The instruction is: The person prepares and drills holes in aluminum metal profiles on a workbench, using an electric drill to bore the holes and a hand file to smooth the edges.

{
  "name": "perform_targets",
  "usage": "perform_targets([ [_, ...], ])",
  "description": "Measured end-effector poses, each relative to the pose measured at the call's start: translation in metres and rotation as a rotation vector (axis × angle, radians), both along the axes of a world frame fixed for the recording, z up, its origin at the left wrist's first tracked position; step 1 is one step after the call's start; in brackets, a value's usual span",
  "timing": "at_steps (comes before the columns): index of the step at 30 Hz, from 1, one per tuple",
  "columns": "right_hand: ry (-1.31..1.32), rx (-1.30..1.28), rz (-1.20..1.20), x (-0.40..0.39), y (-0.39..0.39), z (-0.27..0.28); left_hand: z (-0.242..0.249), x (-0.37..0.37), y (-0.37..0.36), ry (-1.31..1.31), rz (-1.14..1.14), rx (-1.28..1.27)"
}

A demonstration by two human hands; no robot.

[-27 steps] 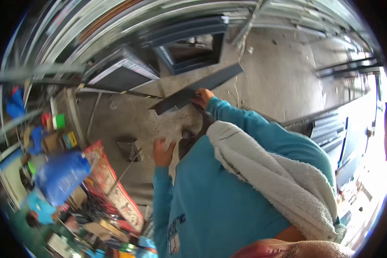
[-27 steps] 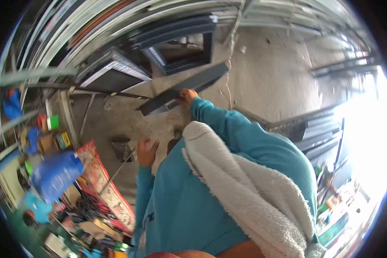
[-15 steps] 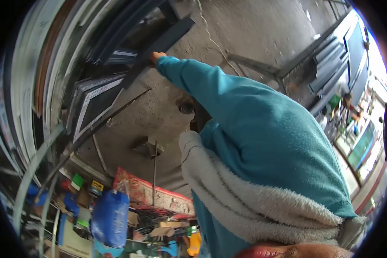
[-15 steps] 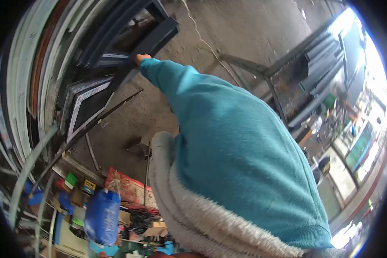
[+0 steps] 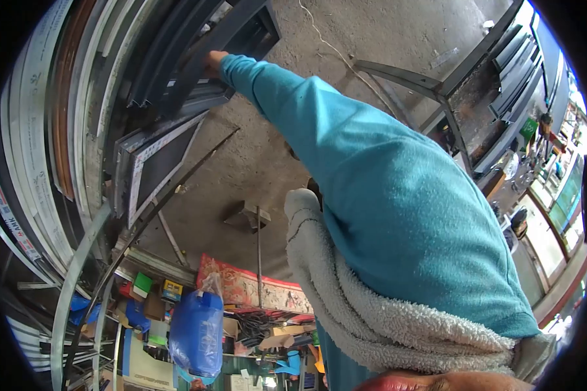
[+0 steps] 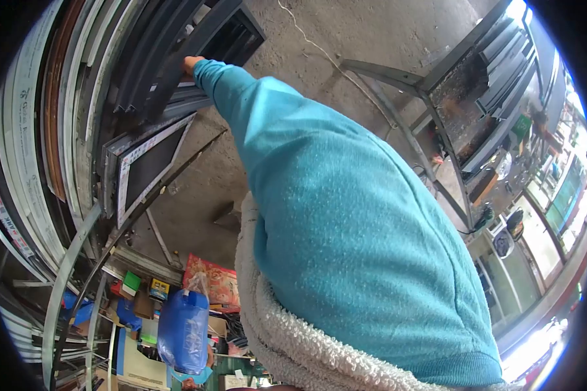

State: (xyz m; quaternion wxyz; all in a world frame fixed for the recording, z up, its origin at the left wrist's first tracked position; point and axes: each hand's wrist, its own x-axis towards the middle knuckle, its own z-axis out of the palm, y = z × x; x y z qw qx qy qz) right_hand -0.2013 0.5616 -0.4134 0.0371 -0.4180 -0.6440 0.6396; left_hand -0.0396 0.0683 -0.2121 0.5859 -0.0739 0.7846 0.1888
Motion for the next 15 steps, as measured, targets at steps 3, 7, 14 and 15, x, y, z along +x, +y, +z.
perform_targets([
  [3, 0.039, -0.825, -0.579, -0.033, -0.018, 0.001, 0.004, -0.006, -0.022, 0.016, -0.020, -0.018],
  [7, 0.144, -0.635, -0.229, 0.026, -0.073, 0.030, 0.001, -0.019, -0.052, 0.063, -0.053, 0.009],
  [14, -0.473, -0.122, 0.022, 0.271, -0.238, 0.092, -0.046, -0.050, -0.123, 0.014, -0.173, 0.143],
  [15, -0.535, -0.141, -0.023, 0.318, -0.265, 0.117, -0.060, -0.053, -0.127, -0.011, -0.196, 0.168],
])
